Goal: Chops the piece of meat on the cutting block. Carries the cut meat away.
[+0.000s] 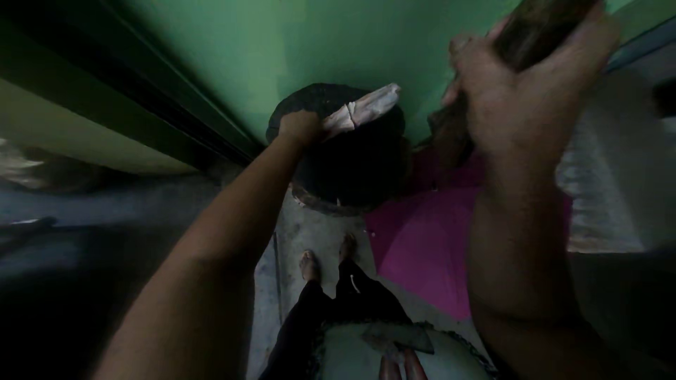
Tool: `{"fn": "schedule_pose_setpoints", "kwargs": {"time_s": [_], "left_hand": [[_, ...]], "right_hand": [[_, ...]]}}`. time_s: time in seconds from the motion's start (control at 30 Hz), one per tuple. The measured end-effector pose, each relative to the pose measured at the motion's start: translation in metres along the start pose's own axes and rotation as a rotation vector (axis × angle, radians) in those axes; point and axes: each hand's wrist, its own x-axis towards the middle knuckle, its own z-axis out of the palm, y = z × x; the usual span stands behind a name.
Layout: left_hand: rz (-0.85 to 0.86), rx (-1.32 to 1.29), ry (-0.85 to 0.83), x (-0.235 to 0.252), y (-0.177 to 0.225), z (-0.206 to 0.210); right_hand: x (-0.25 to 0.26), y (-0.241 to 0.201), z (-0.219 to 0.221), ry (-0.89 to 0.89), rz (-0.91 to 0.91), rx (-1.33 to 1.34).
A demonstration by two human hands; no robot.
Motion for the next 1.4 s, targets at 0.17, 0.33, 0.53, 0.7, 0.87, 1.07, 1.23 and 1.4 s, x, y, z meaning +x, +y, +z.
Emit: {"fn": "schedule_pose_setpoints", "kwargs": {"time_s": [0.17, 0.33, 0.53, 0.7, 0.87, 1.07, 1.23, 1.4], "left_hand": [[0.032, 0.03, 0.011, 0.002, -0.004, 0.006], [0.012, 0.035, 0.069, 0.001, -0.005, 0.018], [0.026, 0.115, 0.162, -0.015, 0.013, 0.063], [0.034, 0.096, 0.323, -0.019, 0.011, 0.113], [-0.053, -0.201, 0.244, -0.025, -0.022, 0.11], [0.007, -0.369, 0.333, -0.019, -0.033, 0.128], [-0.065, -0.451, 0.294, -0.021, -0.031, 0.12], [-0.091, -0.478, 0.268, -0.023, -0.029, 0.116]], "right_hand": [[-0.076, 0.094, 0.07, -0.441, 0.593, -0.337], [-0.104, 0.142, 0.091, -0.731, 0.856, -0.475], [-0.132, 0.152, 0.065, -0.72, 0.884, -0.402], [-0.161, 0.157, 0.052, -0.715, 0.915, -0.444], [-0.155, 0.133, 0.038, -0.664, 0.935, -0.222], [-0.104, 0.058, 0.006, -0.398, 0.475, -0.067], [-0.057, 0.015, 0.02, -0.026, 0.089, 0.053], [-0.109, 0.084, 0.072, -0.407, 0.607, -0.324]]}}
